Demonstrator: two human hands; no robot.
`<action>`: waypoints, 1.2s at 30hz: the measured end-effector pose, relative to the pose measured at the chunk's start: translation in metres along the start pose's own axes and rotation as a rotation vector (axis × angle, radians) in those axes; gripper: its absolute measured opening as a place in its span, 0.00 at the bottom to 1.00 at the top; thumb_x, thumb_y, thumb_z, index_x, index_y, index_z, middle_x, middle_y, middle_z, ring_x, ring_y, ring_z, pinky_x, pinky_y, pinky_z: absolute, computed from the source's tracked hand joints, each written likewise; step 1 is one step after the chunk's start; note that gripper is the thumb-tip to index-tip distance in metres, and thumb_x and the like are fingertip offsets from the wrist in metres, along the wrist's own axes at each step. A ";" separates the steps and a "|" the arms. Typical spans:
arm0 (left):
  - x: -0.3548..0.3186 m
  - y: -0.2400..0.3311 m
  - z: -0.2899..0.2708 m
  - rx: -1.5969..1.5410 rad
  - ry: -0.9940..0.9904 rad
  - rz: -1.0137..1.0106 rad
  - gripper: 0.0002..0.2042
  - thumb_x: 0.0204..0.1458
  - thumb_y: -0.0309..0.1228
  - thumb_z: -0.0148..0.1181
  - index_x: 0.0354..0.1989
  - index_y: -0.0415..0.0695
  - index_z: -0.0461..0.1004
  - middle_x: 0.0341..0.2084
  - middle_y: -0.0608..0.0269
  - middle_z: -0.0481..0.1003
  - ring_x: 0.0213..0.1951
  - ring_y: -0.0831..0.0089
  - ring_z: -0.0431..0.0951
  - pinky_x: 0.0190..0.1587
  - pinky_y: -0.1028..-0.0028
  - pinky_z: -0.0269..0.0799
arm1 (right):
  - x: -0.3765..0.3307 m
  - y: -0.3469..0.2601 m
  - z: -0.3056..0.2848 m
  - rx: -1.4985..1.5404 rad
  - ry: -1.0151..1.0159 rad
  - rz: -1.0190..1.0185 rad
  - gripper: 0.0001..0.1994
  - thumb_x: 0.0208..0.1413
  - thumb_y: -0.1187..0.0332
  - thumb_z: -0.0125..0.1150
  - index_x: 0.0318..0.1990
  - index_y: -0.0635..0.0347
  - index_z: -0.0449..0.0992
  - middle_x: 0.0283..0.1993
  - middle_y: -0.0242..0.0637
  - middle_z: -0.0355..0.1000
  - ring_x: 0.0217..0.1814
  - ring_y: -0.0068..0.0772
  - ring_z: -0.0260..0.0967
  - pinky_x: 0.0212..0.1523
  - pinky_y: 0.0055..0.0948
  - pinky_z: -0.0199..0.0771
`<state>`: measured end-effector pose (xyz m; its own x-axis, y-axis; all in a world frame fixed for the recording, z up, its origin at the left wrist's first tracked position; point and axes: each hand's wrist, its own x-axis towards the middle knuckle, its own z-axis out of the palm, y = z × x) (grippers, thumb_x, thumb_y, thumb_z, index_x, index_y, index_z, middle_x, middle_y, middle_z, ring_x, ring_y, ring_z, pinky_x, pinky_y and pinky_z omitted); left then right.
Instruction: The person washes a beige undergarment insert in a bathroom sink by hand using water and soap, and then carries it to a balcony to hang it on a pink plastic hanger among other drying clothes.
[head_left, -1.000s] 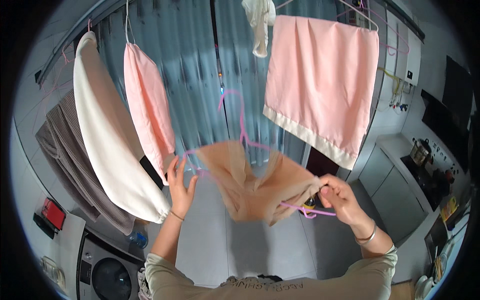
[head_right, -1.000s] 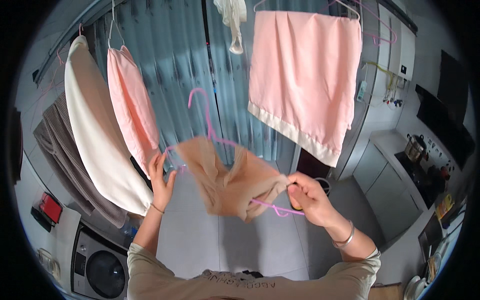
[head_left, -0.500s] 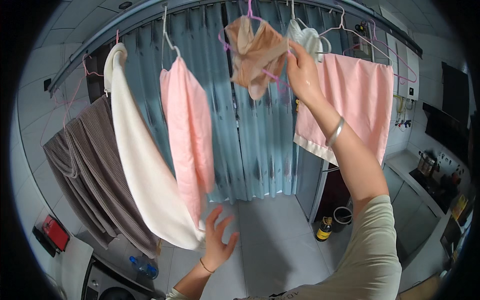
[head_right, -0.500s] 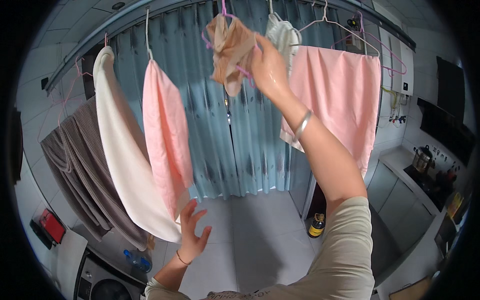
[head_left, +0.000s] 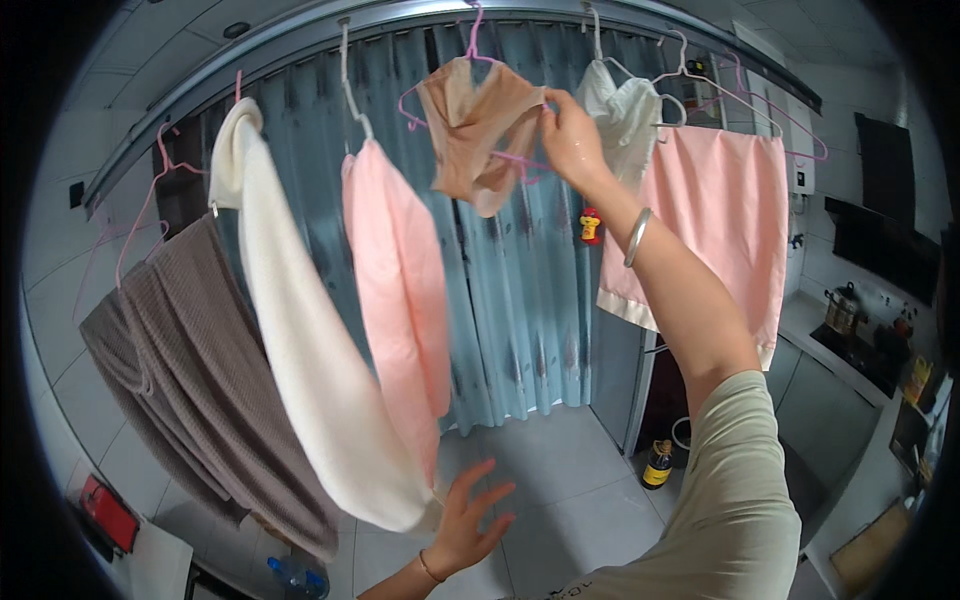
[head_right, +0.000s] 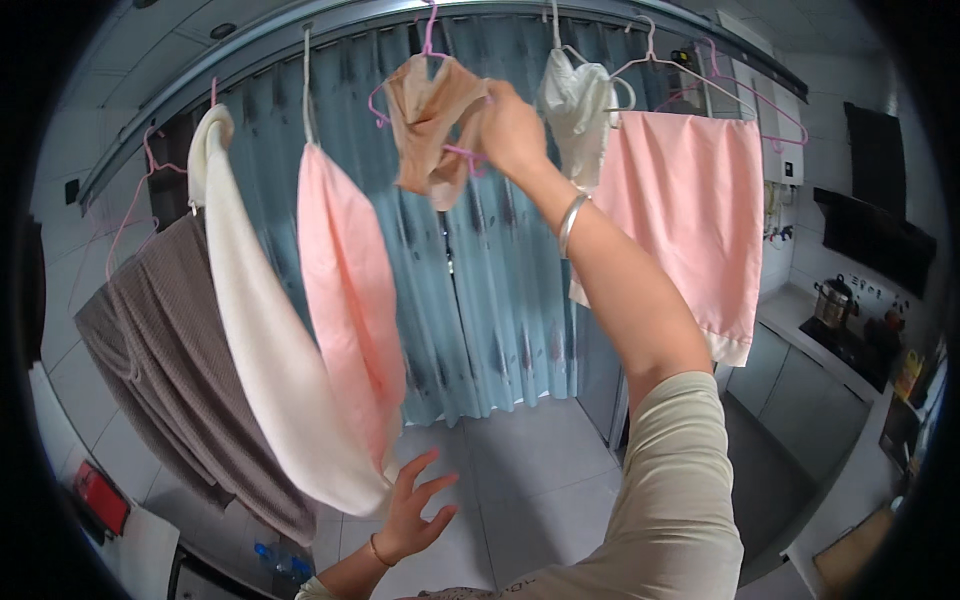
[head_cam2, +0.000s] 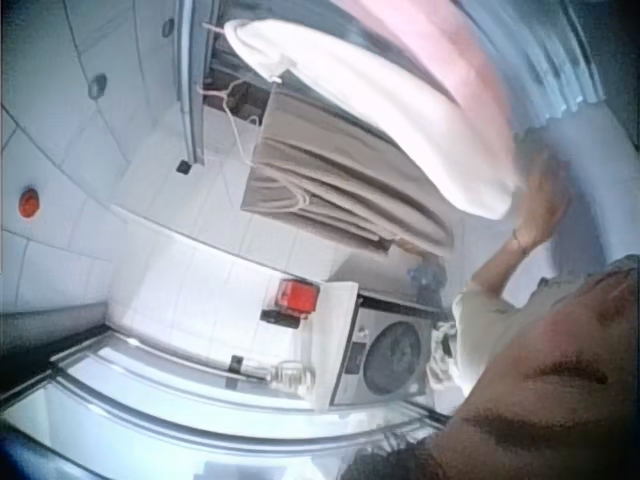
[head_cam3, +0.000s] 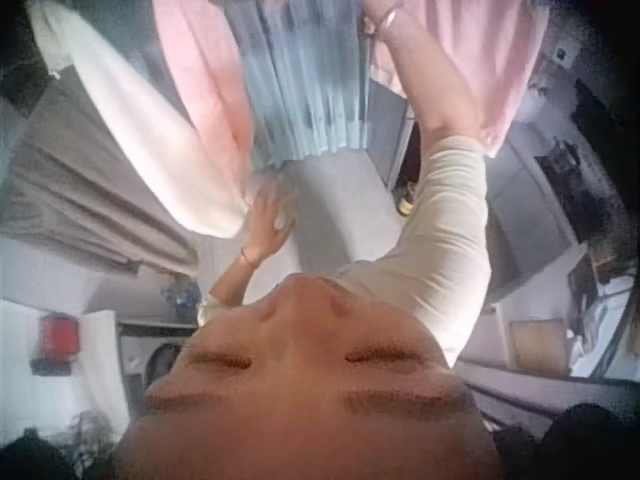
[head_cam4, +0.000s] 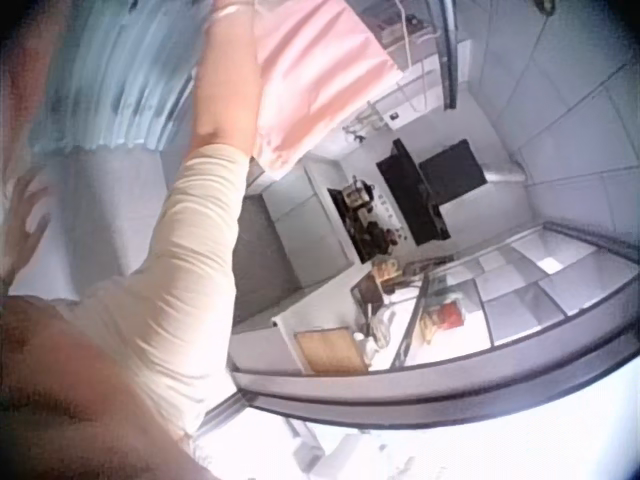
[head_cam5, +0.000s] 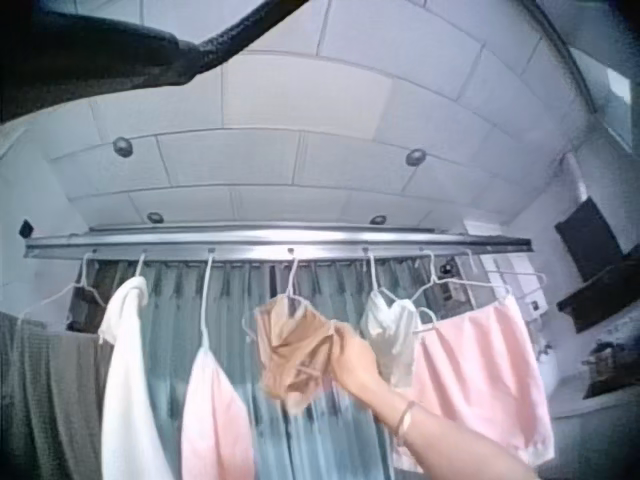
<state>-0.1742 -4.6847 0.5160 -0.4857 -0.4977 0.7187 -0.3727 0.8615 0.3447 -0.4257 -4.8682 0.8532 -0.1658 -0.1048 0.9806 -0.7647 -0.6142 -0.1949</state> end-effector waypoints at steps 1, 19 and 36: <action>0.003 -0.001 0.001 -0.003 -0.017 0.013 0.19 0.42 0.30 0.61 0.46 0.46 0.69 0.54 0.50 0.57 0.54 0.54 0.59 0.54 0.61 0.57 | -0.001 -0.006 -0.006 0.016 -0.062 0.040 0.15 0.51 0.64 0.46 0.45 0.62 0.66 0.33 0.59 0.70 0.37 0.62 0.66 0.41 0.50 0.65; 0.063 0.008 0.094 -0.048 -0.020 -0.028 0.17 0.42 0.30 0.61 0.43 0.47 0.72 0.53 0.50 0.60 0.53 0.55 0.61 0.53 0.63 0.58 | 0.106 0.094 -0.134 -0.493 -0.582 -0.053 0.18 0.47 0.61 0.57 0.41 0.66 0.72 0.36 0.48 0.72 0.32 0.39 0.72 0.32 0.32 0.72; 0.163 -0.019 0.154 -0.397 0.055 -0.219 0.24 0.47 0.27 0.56 0.55 0.44 0.61 0.55 0.58 0.59 0.55 0.64 0.60 0.54 0.68 0.59 | 0.086 0.164 -0.160 -0.276 -0.160 -0.050 0.15 0.50 0.63 0.46 0.40 0.64 0.71 0.37 0.52 0.70 0.41 0.53 0.67 0.43 0.39 0.65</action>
<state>-0.3681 -4.7978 0.5341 -0.3824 -0.6755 0.6305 -0.1249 0.7139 0.6891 -0.6647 -4.8531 0.9025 -0.0407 -0.2145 0.9759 -0.9129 -0.3890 -0.1235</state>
